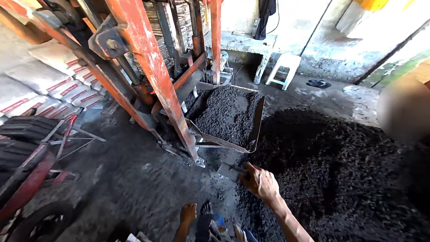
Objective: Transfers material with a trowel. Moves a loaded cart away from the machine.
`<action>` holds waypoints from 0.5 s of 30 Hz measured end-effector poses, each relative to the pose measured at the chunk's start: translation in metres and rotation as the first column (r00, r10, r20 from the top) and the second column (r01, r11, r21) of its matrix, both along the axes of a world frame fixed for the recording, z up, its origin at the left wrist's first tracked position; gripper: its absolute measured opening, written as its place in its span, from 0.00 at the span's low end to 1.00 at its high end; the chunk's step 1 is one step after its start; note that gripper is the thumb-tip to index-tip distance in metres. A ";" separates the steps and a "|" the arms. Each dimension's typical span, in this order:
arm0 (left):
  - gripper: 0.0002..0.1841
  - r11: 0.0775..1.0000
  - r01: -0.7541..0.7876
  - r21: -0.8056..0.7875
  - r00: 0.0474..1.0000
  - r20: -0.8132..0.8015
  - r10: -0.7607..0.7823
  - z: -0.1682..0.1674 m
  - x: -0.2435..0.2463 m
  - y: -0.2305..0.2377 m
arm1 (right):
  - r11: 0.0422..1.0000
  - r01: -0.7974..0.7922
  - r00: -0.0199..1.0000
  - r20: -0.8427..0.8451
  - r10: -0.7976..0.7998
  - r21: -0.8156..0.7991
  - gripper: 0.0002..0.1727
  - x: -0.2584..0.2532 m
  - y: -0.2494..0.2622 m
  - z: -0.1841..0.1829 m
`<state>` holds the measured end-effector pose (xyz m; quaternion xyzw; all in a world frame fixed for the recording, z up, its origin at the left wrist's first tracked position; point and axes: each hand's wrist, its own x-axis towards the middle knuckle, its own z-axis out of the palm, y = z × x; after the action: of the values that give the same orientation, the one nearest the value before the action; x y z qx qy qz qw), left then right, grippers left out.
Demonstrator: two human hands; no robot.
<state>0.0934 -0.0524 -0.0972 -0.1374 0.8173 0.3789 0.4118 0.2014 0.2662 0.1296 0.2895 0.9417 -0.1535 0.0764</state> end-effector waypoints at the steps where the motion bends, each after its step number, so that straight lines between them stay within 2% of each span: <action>1: 0.22 1.000 -0.028 -0.012 1.000 0.012 0.028 -0.007 0.010 -0.008 | 0.999 -0.036 0.999 0.005 0.036 0.002 0.26 -0.005 -0.003 0.000; 7: 0.25 0.997 -0.054 -0.063 0.996 0.062 0.058 -0.023 0.045 -0.047 | 0.978 -0.209 0.977 0.037 0.209 0.018 0.28 -0.037 -0.026 -0.002; 11: 0.25 0.990 -0.122 -0.064 0.992 0.029 0.124 -0.015 0.040 -0.057 | 0.971 -0.234 0.972 0.010 0.234 0.053 0.29 -0.054 -0.031 -0.004; 15: 0.25 0.985 -0.165 -0.058 0.986 -0.036 0.163 -0.006 0.026 -0.060 | 0.970 -0.229 0.972 -0.024 0.232 0.080 0.29 -0.062 -0.015 -0.007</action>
<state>0.1192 -0.1120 -0.1037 -0.2109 0.8206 0.3886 0.3621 0.1392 0.2514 0.1222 0.1783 0.9753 -0.1121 0.0668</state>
